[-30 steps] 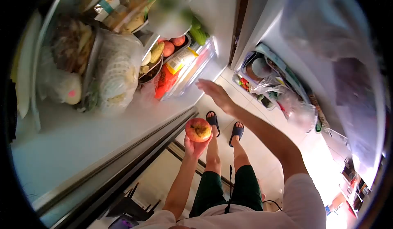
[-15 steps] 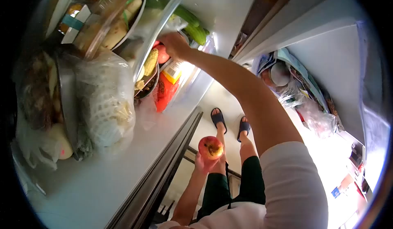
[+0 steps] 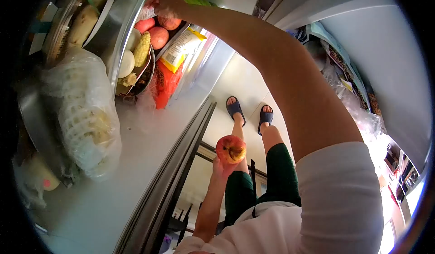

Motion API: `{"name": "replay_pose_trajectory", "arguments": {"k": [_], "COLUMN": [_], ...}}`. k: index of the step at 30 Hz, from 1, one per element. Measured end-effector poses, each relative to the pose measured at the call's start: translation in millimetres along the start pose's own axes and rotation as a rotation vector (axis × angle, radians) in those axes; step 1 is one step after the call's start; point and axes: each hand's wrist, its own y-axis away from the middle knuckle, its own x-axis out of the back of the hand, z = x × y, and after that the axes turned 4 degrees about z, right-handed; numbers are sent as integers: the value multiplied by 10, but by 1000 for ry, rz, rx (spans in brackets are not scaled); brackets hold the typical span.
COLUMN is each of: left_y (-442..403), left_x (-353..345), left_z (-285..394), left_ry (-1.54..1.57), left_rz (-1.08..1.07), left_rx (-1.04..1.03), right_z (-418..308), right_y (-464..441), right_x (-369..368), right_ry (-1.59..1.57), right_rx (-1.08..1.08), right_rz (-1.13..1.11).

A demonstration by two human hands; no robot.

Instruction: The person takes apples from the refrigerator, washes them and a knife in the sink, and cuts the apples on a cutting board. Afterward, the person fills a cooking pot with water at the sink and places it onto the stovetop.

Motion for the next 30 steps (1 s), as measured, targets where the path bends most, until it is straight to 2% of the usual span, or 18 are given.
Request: {"name": "replay_pose_trajectory", "arguments": {"k": [2,4,6,8,9,12,13,16,18,19,20,23,24,26,29,30], "left_y": [-4,-4,-17,-37,-54,-117,-137,-202,-254,-306,-291,-342,-346,-328,-247,-216], "left_x": [118,115,97,28,1,-46,-76,-257,-311,-297,-283,-280,-312,-386,-314,-288], "left_z": [-57,-77,-98,-107,-108,-83,-76,-55,10,86,120,273,335,385,359,344], "left_ry": [17,-7,-8,-35,-48,-58,-38,21,44,43,54,81,52,99,234,233], "left_rz": [-9,-18,-52,-35,-27,-39,-44,-65,-88,-182,-36,-14,-54,-82,-93,-90], "left_rx": [11,38,46,35,28,25,17,-21,-65,-36,-79,-172,-197,-202,-164,-157], "right_z": [29,-221,-192,-203,-200,-129,-92,-175,-252,-289,-300,-296,-391,-613,-580,-448], "right_y": [131,418,627,660,633,630,624,567,570,603,650,848,941,1208,1297,1307], "right_x": [-85,-40,-189,-364,-431,-606,-650,-636,-567,-533,-526,-537,-544,-542,-819,-1003], "right_ry": [-46,260,508,736,825,1010,942,999,947,921,871,752,615,73,-706,-656], "right_rx": [81,45,232,242,213,333,370,179,145,127,141,219,200,-362,-711,-625], "right_rz": [28,-138,-138,-137,-279,-106,-43,-163,-176,-185,-149,-56,75,-180,-143,-79]}}
